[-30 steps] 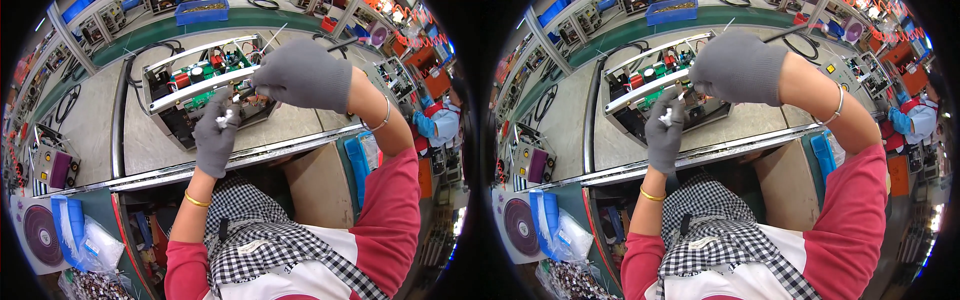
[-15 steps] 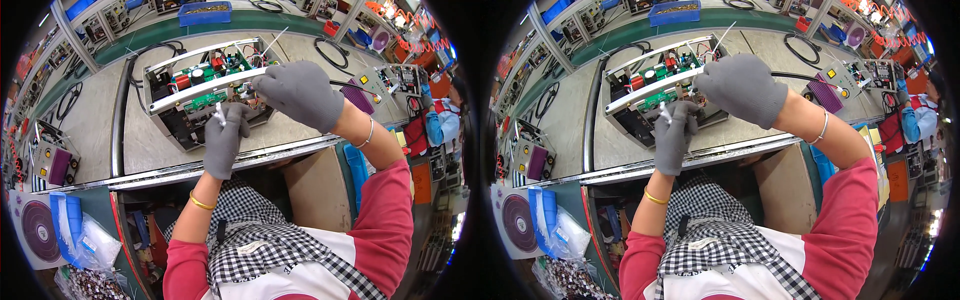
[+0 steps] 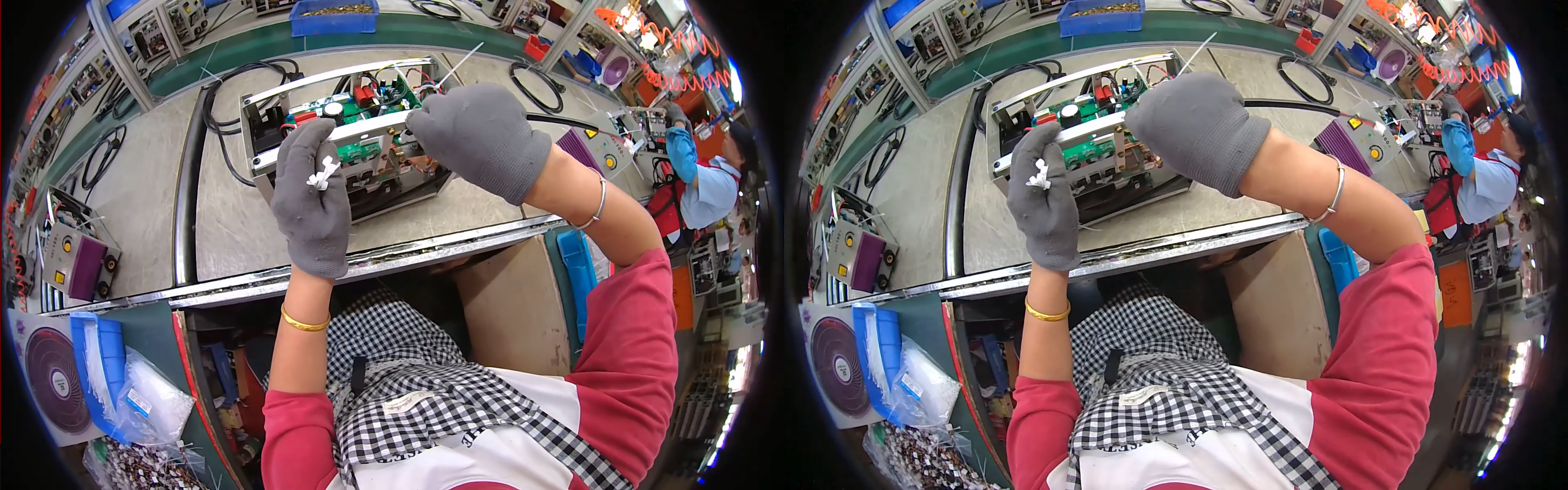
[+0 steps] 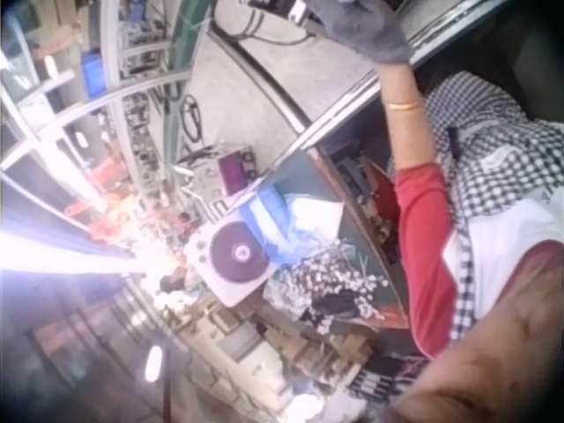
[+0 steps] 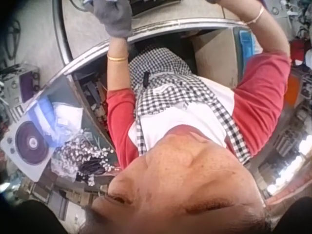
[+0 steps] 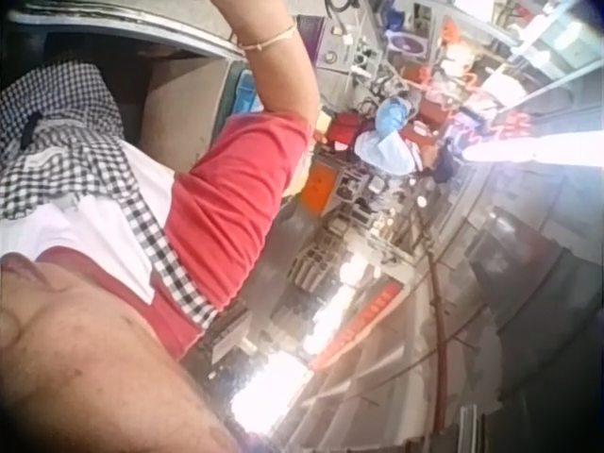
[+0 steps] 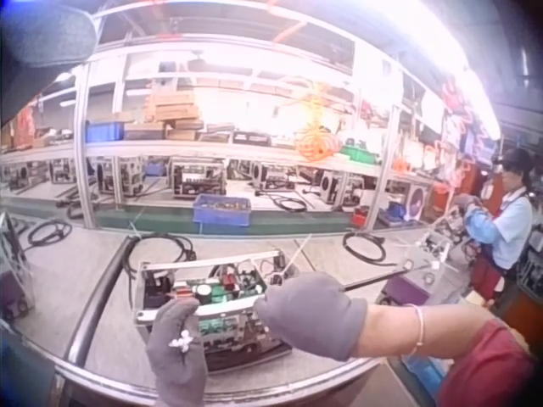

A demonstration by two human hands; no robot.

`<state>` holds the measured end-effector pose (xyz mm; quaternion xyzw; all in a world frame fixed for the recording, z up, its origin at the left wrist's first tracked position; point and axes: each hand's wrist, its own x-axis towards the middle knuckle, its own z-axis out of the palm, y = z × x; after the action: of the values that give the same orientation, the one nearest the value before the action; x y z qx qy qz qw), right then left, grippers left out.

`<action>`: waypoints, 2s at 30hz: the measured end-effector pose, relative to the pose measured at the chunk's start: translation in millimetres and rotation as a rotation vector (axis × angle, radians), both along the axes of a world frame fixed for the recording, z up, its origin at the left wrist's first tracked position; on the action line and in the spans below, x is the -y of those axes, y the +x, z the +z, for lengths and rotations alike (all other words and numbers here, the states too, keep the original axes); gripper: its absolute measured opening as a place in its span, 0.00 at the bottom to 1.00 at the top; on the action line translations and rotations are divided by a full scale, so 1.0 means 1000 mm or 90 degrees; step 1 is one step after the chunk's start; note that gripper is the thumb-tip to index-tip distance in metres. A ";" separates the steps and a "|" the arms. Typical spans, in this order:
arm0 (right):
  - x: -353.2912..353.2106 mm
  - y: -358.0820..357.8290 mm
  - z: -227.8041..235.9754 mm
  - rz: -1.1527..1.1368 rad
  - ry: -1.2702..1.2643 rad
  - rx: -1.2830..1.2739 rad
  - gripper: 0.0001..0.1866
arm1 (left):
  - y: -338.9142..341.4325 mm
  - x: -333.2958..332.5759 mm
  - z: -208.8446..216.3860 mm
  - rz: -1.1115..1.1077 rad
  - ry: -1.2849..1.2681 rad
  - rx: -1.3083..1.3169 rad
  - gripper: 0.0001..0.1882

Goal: Assembling the internal components of an electronic device, including wiring and securing parts.

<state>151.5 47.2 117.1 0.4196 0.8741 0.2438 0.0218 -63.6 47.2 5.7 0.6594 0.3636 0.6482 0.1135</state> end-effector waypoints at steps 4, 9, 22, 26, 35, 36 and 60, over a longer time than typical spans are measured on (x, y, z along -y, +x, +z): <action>0.005 0.004 -0.012 0.051 0.043 0.011 0.07 | -0.004 -0.001 0.000 -0.024 -0.025 -0.003 0.16; 0.024 0.011 -0.033 0.055 0.089 -0.031 0.20 | -0.004 -0.002 -0.001 -0.033 -0.029 0.005 0.18; 0.027 0.009 -0.046 0.013 0.085 -0.015 0.21 | -0.001 -0.001 -0.001 -0.032 -0.038 0.011 0.17; 0.025 0.010 -0.054 -0.001 0.069 -0.030 0.22 | -0.002 -0.001 -0.001 -0.027 -0.033 0.004 0.16; 0.091 0.013 -0.102 -0.132 -0.104 -0.566 0.25 | -0.009 0.012 0.004 -0.049 -0.033 0.034 0.12; 0.105 0.010 -0.111 -0.159 -0.222 -0.642 0.23 | -0.009 0.023 0.002 -0.029 -0.070 0.042 0.11; 0.020 -0.029 -0.240 0.194 -0.041 -0.696 0.22 | 0.004 0.069 -0.017 -0.213 -0.454 -0.241 0.10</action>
<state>122.4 27.0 -122.9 0.3529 0.8159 -0.0354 -0.4566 -60.0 -21.7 -11.6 0.7360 0.4674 0.3226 0.3686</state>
